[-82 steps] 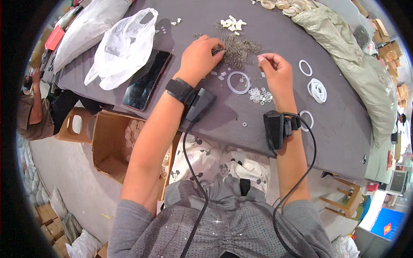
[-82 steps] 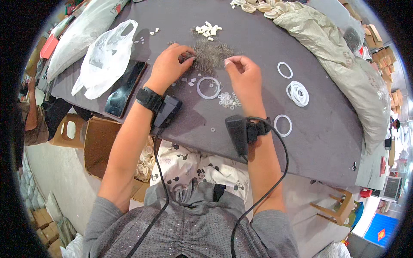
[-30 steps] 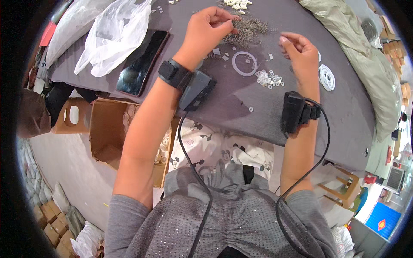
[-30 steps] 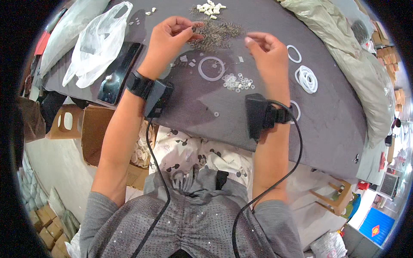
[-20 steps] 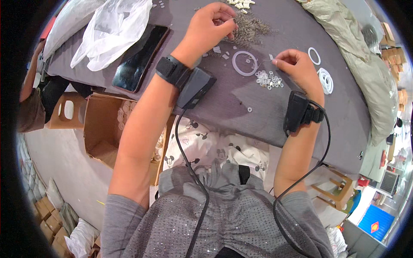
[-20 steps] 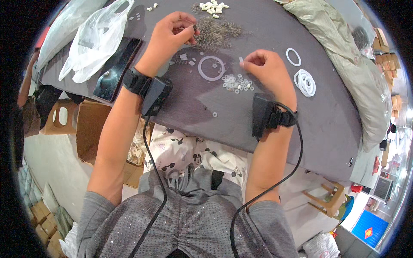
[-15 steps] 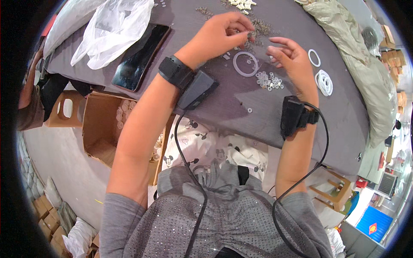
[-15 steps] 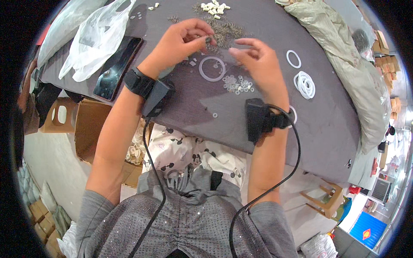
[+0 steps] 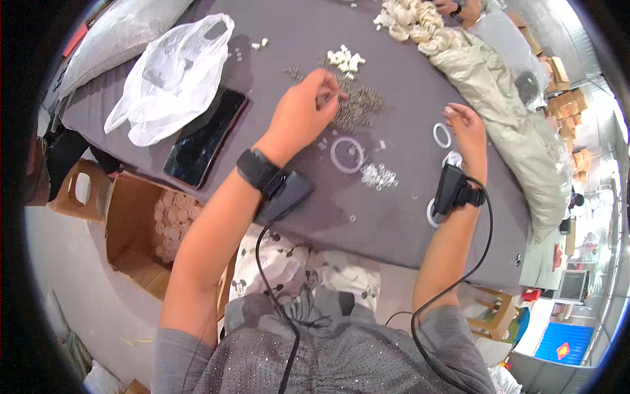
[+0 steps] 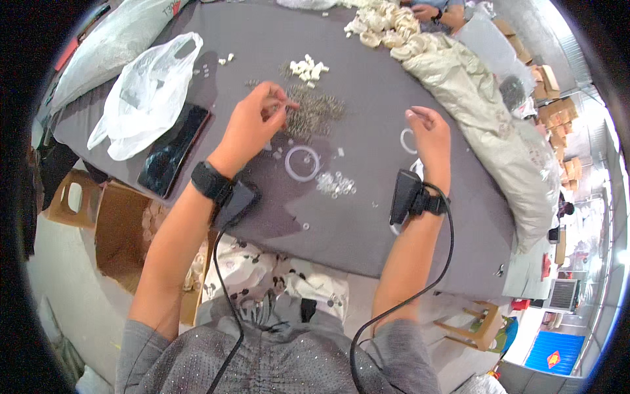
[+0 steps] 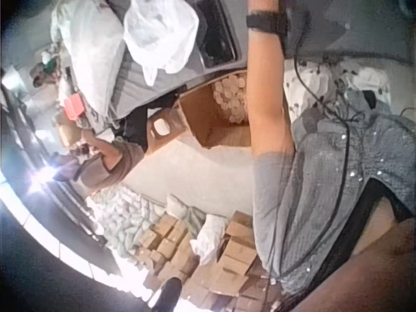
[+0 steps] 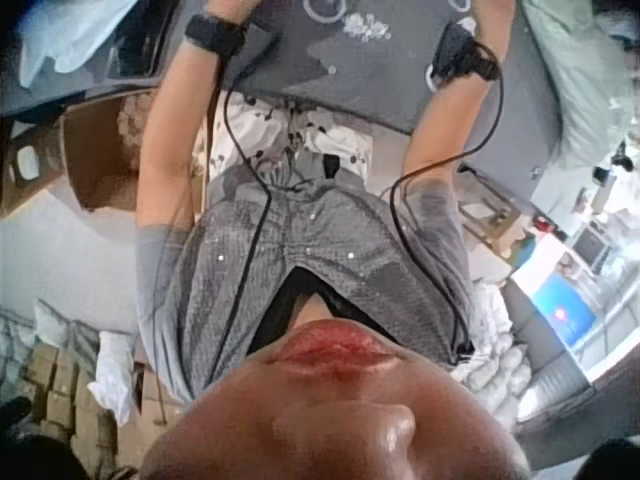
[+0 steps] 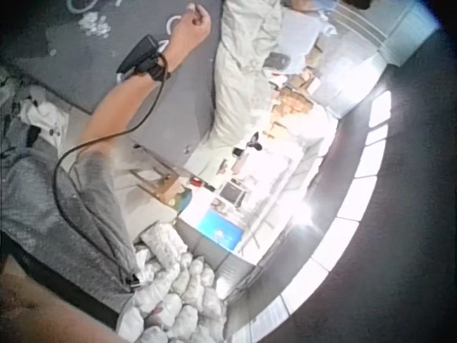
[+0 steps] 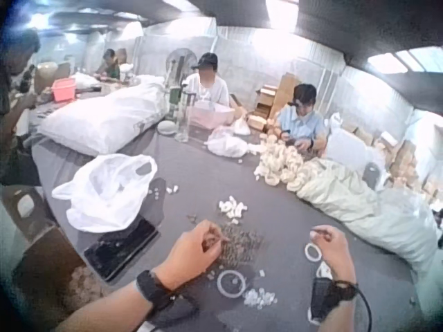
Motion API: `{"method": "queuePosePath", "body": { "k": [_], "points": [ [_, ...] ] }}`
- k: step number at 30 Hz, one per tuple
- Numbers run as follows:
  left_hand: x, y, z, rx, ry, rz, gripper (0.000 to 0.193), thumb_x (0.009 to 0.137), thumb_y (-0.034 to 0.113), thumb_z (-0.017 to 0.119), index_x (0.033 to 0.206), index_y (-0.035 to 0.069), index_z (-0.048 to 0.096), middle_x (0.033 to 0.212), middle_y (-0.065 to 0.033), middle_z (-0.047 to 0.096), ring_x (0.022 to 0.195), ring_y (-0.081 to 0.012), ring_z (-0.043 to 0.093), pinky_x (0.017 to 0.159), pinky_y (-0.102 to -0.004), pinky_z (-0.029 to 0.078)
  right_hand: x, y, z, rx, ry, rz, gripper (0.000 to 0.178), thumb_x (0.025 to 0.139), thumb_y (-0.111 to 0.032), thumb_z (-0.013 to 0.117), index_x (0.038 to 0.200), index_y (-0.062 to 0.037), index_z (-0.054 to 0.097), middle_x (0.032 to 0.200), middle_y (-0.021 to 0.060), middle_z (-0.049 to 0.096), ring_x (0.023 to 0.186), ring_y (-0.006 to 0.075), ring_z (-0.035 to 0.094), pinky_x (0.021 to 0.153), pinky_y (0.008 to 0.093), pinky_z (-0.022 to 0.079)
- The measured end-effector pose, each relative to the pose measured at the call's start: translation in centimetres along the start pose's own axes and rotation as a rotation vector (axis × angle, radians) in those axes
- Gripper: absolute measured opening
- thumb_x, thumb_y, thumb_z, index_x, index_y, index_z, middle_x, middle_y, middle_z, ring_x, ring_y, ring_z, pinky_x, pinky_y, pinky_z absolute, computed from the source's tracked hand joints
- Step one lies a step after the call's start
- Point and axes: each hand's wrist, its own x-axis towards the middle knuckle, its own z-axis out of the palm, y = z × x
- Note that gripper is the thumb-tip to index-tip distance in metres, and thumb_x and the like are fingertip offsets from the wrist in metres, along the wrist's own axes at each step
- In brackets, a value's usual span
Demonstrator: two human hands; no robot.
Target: Assembling small metal components and rings onto white plastic circular housings at a workstation.
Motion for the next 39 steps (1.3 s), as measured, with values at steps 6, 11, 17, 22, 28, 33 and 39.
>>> {"method": "queuePosePath", "body": {
  "k": [6, 11, 17, 22, 28, 33, 39],
  "points": [
    [-0.4, -0.1, 0.1, 0.217, 0.042, 0.043, 0.025, 0.078, 0.007, 0.052, 0.103, 0.006, 0.049, 0.087, -0.0064, 0.065, 0.061, -0.0187, 0.06, 0.058, -0.028, 0.047, 7.3, 0.0, 5.4, -0.235, -0.251, -0.209, 0.041, 0.072, -0.027, 0.066, 0.103, -0.002, 0.057, 0.091, 0.0141, 0.062, 0.085, 0.0224, 0.059, 0.075, 0.0313, 0.045],
    [-0.3, 0.3, 0.1, 0.24, 0.06, 0.045, 0.023, 0.077, 0.008, 0.054, 0.1, 0.007, 0.05, 0.077, -0.0083, 0.064, 0.063, -0.0257, 0.06, 0.058, -0.0333, 0.047, 8.6, -2.9, 12.3, -0.325, -0.378, -0.281, 0.04, 0.072, -0.024, 0.065, 0.105, -0.0046, 0.055, 0.095, 0.015, 0.06, 0.086, 0.0241, 0.059, 0.074, 0.0329, 0.045],
    [-0.1, 0.9, 0.0, 0.263, 0.075, -0.02, 0.02, 0.078, 0.011, 0.053, 0.096, 0.008, 0.047, 0.071, -0.0095, 0.062, 0.064, -0.0296, 0.059, 0.057, -0.0366, 0.045, 11.9, -1.1, 15.4, -0.371, -0.396, -0.333, 0.023, 0.071, -0.022, 0.065, 0.082, -0.0021, 0.062, 0.079, 0.0127, 0.062, 0.077, 0.0247, 0.059, 0.07, 0.034, 0.045],
    [0.0, 0.3, -0.3, 0.239, 0.067, -0.009, 0.016, 0.08, 0.012, 0.053, 0.095, 0.008, 0.049, 0.072, -0.01, 0.062, 0.067, -0.0295, 0.06, 0.057, -0.0366, 0.045, 11.2, -1.5, 14.1, -0.44, -0.463, -0.288, 0.023, 0.072, -0.02, 0.064, 0.084, -0.0007, 0.06, 0.074, 0.0118, 0.061, 0.07, 0.0207, 0.058, 0.065, 0.0312, 0.045],
    [-0.2, 0.4, -0.5, 0.15, 0.125, 0.093, 0.018, 0.079, 0.01, 0.056, 0.096, 0.007, 0.058, 0.074, -0.01, 0.062, 0.059, -0.0225, 0.057, 0.056, -0.0303, 0.045, 4.0, -4.9, 10.8, 0.478, -0.519, 0.086, 0.016, 0.082, -0.013, 0.056, 0.093, -0.0017, 0.055, 0.071, 0.0057, 0.059, 0.061, 0.0122, 0.057, 0.057, 0.0245, 0.046],
    [0.0, 0.7, 0.0, -0.004, 0.032, 0.17, 0.02, 0.079, 0.008, 0.057, 0.099, 0.006, 0.059, 0.075, -0.0103, 0.06, 0.056, -0.0162, 0.054, 0.056, -0.0268, 0.044, -1.9, -5.2, 9.2, 0.909, -0.675, 0.135, 0.013, 0.083, -0.011, 0.055, 0.094, -0.0035, 0.056, 0.074, 0.006, 0.06, 0.064, 0.0136, 0.058, 0.058, 0.0264, 0.049],
    [-0.4, 0.6, 0.2, -0.088, -0.098, 0.188, 0.019, 0.08, 0.008, 0.056, 0.099, 0.005, 0.059, 0.074, -0.0113, 0.059, 0.059, -0.0156, 0.055, 0.056, -0.0267, 0.044, -4.6, -4.6, 9.6, 1.054, -0.726, 0.175, 0.012, 0.083, -0.012, 0.055, 0.093, -0.0044, 0.056, 0.07, 0.0046, 0.058, 0.058, 0.0115, 0.056, 0.053, 0.0236, 0.047]
  ]
}}
